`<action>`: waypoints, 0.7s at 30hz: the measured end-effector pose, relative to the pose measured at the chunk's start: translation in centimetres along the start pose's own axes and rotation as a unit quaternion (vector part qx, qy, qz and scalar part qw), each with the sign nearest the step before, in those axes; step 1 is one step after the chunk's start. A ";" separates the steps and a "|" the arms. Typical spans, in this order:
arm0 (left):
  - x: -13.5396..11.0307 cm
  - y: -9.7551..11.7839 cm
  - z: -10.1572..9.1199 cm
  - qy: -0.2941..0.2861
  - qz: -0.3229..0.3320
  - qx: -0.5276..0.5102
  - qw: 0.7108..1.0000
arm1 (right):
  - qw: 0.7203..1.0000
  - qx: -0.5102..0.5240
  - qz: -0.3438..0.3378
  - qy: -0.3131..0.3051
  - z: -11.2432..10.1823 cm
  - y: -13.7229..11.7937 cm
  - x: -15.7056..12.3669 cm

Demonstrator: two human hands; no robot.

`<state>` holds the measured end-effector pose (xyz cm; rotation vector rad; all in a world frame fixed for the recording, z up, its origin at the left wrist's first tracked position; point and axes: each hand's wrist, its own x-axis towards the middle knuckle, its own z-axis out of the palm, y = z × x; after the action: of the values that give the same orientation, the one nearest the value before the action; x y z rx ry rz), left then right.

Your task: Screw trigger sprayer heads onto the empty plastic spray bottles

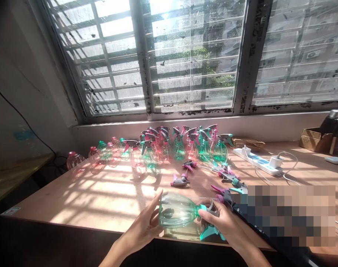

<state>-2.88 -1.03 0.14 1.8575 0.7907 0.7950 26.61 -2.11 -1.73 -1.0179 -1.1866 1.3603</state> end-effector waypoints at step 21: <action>0.4 1.1 0.4 0.058 -0.088 0.166 0.980 | 1.000 0.007 -0.016 -0.002 -0.5 1.4 0.6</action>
<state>-2.14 -1.34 1.06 2.0091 1.2055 0.6950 26.81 -1.41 -3.18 -0.9829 -1.1914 1.3445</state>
